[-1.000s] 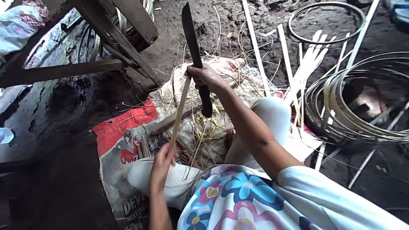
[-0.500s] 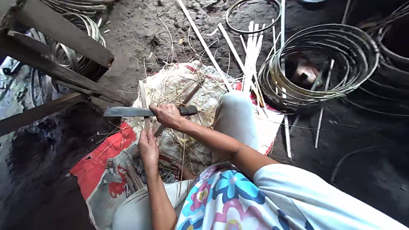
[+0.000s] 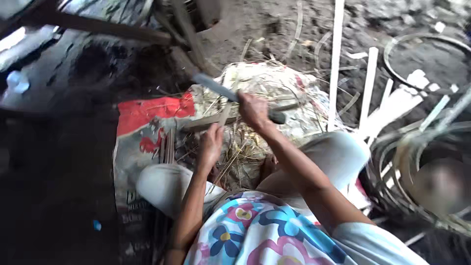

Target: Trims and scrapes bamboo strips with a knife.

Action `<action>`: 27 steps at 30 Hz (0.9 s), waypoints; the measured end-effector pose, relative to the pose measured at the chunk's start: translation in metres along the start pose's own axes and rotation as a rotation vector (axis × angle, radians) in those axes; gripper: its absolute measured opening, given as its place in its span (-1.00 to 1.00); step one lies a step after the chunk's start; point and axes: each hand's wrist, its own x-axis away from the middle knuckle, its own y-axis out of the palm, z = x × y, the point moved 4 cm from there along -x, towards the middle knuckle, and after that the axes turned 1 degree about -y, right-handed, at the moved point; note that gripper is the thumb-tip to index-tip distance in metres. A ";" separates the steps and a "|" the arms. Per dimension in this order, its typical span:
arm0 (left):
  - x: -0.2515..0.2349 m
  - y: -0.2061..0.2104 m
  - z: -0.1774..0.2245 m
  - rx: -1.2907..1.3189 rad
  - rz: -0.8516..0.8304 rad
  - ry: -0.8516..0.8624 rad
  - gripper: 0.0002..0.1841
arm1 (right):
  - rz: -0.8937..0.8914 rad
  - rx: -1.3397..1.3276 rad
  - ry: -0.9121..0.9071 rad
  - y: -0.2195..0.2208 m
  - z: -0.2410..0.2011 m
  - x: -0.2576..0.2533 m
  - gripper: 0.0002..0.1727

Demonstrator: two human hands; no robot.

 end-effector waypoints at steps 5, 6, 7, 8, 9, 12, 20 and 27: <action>0.045 0.000 -0.016 0.076 0.006 0.006 -0.66 | 0.081 -0.206 0.145 -0.026 0.071 -0.042 -0.56; 0.046 0.003 -0.020 0.084 0.004 0.009 -0.66 | 0.113 -0.306 0.092 -0.027 0.078 -0.037 -0.58; 0.048 0.006 -0.022 0.092 -0.012 0.009 -0.67 | 0.107 -0.427 0.056 -0.023 0.081 -0.027 -0.60; 0.049 0.008 -0.022 0.085 -0.035 0.010 -0.67 | 0.052 -0.557 0.051 -0.018 0.077 -0.016 -0.56; 0.050 0.008 -0.020 0.058 -0.062 0.009 -0.68 | -0.033 -0.686 0.072 -0.011 0.072 -0.005 -0.50; 0.060 -0.006 -0.012 -0.161 -0.090 -0.028 -0.72 | -0.199 -0.857 0.163 0.010 0.067 0.017 -0.52; 0.067 -0.084 0.017 -0.665 -0.095 -0.068 -0.79 | -0.062 -1.142 -0.038 -0.001 0.007 0.043 -0.52; 0.090 -0.100 0.045 -0.908 0.471 0.391 -0.60 | -0.131 -1.473 0.031 0.025 0.010 0.052 -0.64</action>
